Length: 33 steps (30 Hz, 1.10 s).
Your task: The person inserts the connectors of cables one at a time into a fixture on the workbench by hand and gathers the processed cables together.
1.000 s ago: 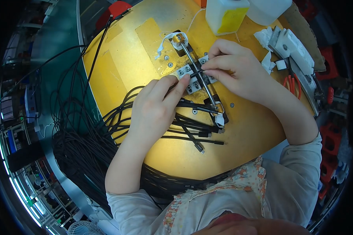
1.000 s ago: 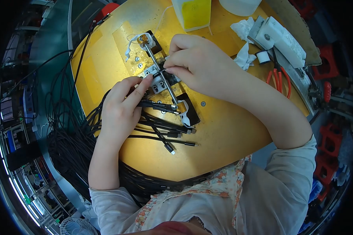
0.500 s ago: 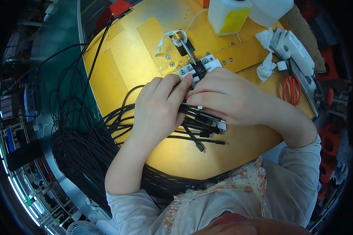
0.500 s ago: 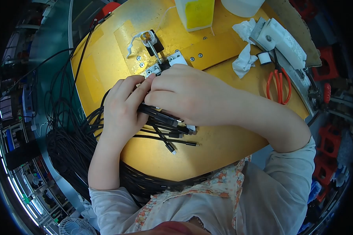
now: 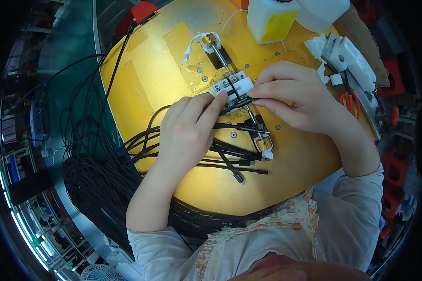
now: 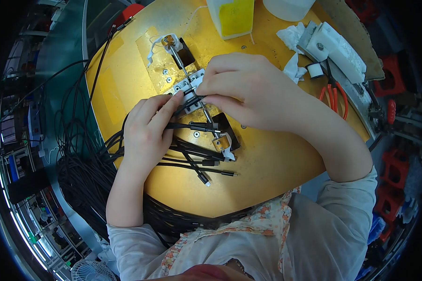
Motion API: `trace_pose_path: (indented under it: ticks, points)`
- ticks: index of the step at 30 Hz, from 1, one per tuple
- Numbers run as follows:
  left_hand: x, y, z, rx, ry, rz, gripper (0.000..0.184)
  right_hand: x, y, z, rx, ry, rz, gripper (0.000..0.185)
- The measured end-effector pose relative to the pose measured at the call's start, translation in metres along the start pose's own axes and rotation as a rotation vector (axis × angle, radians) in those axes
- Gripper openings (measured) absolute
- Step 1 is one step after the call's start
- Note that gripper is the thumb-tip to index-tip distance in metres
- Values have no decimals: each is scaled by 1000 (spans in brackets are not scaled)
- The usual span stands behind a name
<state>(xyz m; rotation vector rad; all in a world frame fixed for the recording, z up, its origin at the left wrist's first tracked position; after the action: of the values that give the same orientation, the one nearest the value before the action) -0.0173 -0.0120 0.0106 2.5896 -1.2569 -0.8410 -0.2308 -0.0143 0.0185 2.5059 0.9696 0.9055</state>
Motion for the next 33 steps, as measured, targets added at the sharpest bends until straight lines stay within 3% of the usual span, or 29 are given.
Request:
trace_pose_path:
  ticks: [3,7,10,11,16,20,22,23,27,33]
  points:
    - [1,3,-14,-43,-38,48,43,2,2,-3,-23,133,24,13]
    - [-28,3,-30,64,-367,-94,43,11,1,-6,-6,271,-8,14]
    - [-25,-2,-23,22,-405,23,38,17,-1,-4,38,262,-90,14]
    - [-24,-1,-22,13,-385,81,30,18,-1,-3,36,263,-90,14]
    - [-21,-4,-18,11,-327,93,33,18,0,8,30,269,-87,15]
    - [-16,3,-19,7,-293,-21,37,8,4,1,9,240,40,13]
    - [-13,-2,-13,-24,-257,-77,49,0,5,4,-21,264,93,12]
    - [-12,-2,-11,-39,-224,-82,52,0,5,2,65,290,278,8]
    - [-9,-3,-9,-21,2,-8,59,-15,3,17,30,241,281,7]
    - [-1,-3,-1,24,43,-19,54,-15,5,24,-5,105,223,7]
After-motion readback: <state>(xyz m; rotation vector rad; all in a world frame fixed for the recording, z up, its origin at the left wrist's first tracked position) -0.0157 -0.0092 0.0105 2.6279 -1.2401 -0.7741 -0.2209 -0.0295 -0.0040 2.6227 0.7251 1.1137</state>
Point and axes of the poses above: each hand's wrist, its own y-axis towards the middle knuckle, its own z-axis out of the palm, x = y × z, the point moved 2 cm from there along y, towards the middle knuckle, and after that the axes turned 15 degrees about -y, right-handed, at the moved point
